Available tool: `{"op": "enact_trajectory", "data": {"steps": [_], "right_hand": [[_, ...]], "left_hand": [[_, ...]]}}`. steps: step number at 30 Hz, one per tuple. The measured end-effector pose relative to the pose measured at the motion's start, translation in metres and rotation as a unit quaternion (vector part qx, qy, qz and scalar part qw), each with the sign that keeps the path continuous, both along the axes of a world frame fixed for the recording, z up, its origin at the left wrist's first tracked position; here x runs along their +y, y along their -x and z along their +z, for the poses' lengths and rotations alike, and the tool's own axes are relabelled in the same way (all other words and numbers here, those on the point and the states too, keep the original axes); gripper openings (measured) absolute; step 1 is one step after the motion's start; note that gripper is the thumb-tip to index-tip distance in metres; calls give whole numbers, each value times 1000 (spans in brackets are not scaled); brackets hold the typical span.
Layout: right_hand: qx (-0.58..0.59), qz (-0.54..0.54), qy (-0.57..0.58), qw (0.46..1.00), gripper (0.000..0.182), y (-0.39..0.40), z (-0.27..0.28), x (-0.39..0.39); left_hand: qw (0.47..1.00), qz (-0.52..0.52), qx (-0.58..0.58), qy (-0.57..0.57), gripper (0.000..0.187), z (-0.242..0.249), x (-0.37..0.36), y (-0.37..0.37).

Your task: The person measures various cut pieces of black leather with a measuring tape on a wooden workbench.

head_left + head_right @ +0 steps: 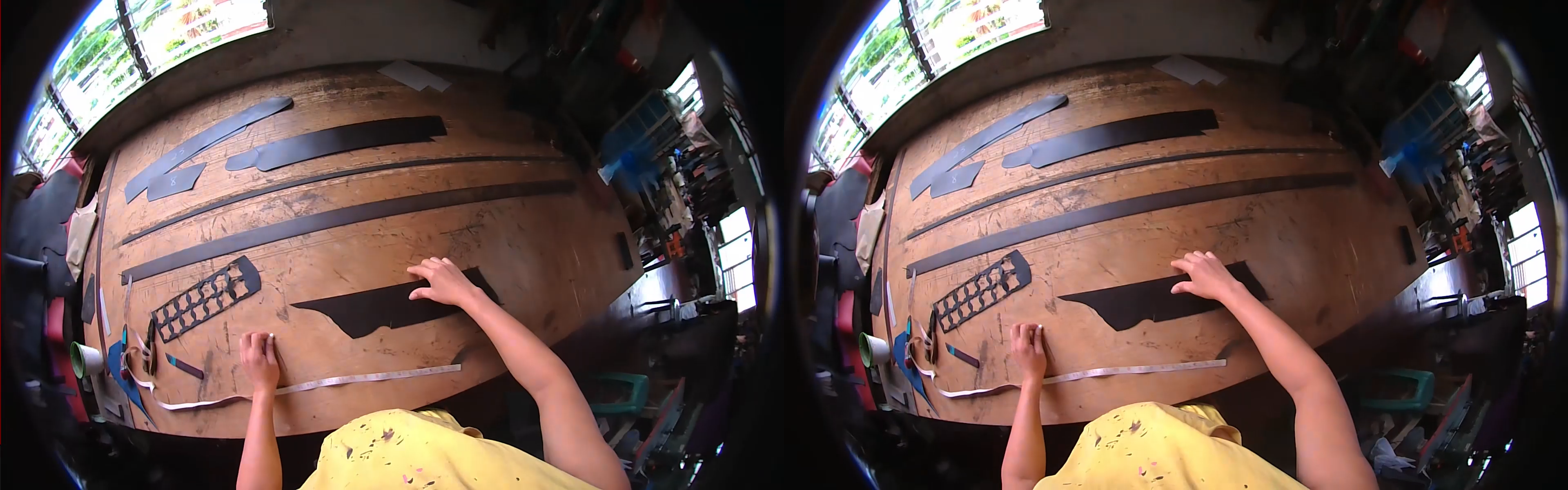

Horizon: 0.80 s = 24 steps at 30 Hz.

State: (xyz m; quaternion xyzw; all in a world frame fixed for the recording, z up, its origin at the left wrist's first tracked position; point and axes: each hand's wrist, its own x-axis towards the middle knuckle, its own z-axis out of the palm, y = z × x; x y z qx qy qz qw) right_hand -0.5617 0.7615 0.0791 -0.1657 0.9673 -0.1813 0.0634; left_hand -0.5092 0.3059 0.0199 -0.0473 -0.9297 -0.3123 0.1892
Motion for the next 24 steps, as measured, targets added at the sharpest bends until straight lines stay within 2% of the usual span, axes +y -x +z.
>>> {"op": "enact_trajectory", "data": {"steps": [2, 4, 5, 6, 7, 8, 9, 11, 15, 20, 24], "right_hand": [[31, -23, 18, 999, 53, -14, 1, 15], [184, -118, 50, 975, 48, -32, 1, 38], [205, -179, 85, 958, 37, -48, -8, 46], [173, -210, 90, 958, 24, -71, -7, 49], [190, -170, 120, 959, 19, -96, -6, 48], [145, -150, 118, 971, 19, -125, 0, 42], [149, -118, 120, 974, 23, -157, -18, 38], [76, -80, 107, 988, 37, -207, -23, 28], [75, -101, 114, 985, 32, -240, -33, 20], [52, -86, 102, 990, 22, -236, -32, 16], [62, -79, 119, 988, 20, -241, -47, 11]], "left_hand": [[1000, 1, -6, 23, 9, 0, 9, -4], [994, 104, -22, -32, 14, 7, 25, -7], [994, 100, 32, -4, 23, 9, 36, -13], [999, 24, 10, 28, 26, 19, 48, -26], [997, -51, -10, 59, 30, 28, 61, -40], [986, -148, -56, 43, 35, 33, 78, -53], [969, -227, -102, 7, 34, 37, 100, -68], [943, -300, -136, 47, 32, 46, 139, -94], [938, -300, -145, 91, 31, 36, 165, -111], [920, -317, -196, 122, 21, 28, 167, -108], [929, -315, -148, 127, 20, 33, 172, -109]]}}
